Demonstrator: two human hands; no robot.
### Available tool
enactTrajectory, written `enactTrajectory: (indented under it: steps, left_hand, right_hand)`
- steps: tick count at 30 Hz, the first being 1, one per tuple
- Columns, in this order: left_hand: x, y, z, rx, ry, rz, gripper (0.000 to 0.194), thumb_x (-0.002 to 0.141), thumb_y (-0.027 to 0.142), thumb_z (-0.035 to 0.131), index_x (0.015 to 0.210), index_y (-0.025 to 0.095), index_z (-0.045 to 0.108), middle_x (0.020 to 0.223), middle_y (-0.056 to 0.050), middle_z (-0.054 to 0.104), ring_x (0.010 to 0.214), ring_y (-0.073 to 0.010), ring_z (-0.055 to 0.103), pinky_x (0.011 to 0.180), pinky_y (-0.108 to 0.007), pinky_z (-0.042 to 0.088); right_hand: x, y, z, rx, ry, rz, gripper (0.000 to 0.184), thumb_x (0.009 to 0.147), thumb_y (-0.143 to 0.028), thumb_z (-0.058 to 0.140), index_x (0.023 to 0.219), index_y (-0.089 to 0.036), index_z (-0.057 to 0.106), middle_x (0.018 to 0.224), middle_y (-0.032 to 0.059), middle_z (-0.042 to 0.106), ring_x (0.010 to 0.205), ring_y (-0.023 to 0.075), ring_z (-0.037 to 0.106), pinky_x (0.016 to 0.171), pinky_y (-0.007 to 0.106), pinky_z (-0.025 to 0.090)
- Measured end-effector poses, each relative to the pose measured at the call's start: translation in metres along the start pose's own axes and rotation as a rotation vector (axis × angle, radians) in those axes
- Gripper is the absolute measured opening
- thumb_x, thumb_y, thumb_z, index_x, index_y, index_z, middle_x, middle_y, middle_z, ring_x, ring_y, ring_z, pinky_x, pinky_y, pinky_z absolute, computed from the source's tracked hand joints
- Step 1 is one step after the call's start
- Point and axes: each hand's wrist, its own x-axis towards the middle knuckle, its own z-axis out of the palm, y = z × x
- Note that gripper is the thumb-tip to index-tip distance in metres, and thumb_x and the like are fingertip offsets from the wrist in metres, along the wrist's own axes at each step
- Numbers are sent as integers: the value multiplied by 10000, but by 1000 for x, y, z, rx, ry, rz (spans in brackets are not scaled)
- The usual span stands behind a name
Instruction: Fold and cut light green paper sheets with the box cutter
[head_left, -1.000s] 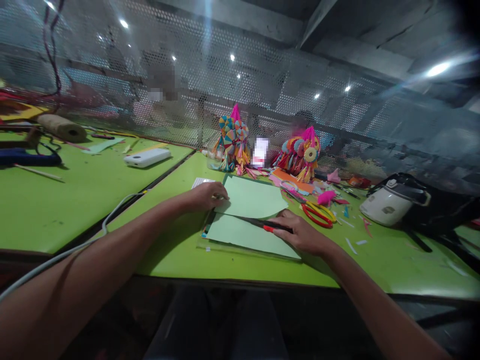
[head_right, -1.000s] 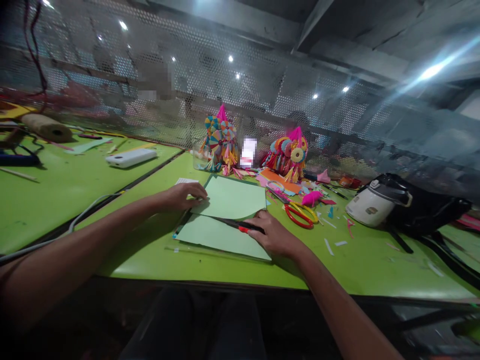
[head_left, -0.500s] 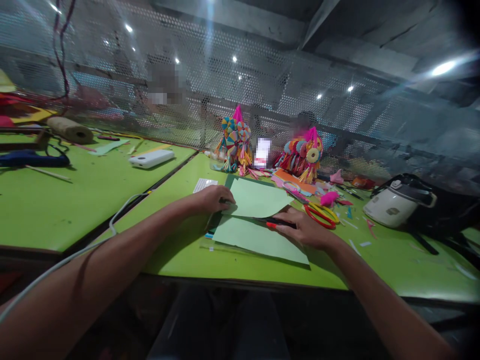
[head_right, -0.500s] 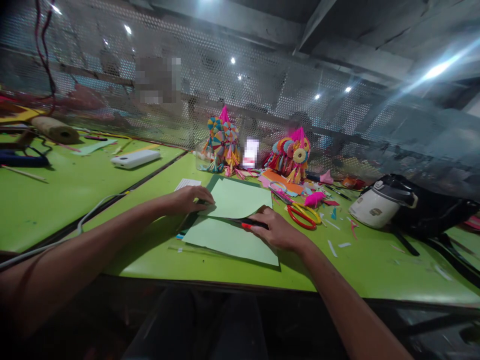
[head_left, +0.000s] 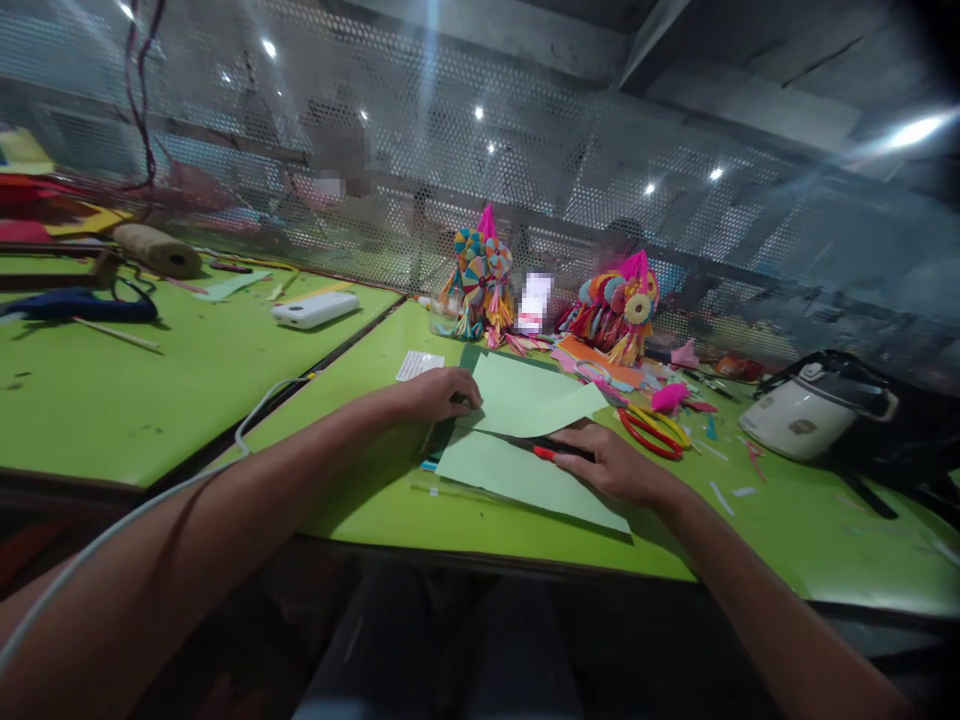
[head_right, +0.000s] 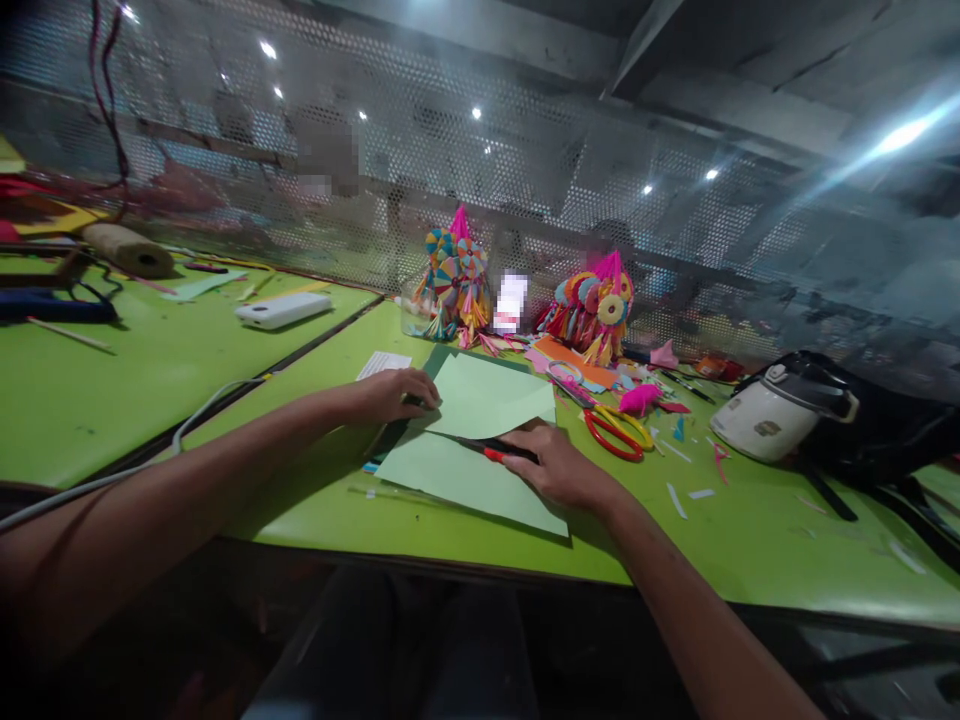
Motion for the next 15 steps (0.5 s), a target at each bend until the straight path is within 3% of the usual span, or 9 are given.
enactTrajectory:
  steps: [6,15]
  left_hand:
    - [1,-2,0,-7,-5,10,148,767,118,641,877,176,721,974,-63,692,886,-155,637,819,-231,461]
    - [-1,3,-2,16,-21,2,142,789,128,623,892,179,706,991,-60,680,901,-158,628,819,-239,460]
  right_hand:
    - [-11,2,3,-33,40,56,331,935,-335,508,1221,-224,633,983,92,628,898,202,572,814,330,459]
    - [3,-10,10,-9,32,70,327,932,-309,520,1218,-195,632,986,97,580,919,195,560,836,317,444]
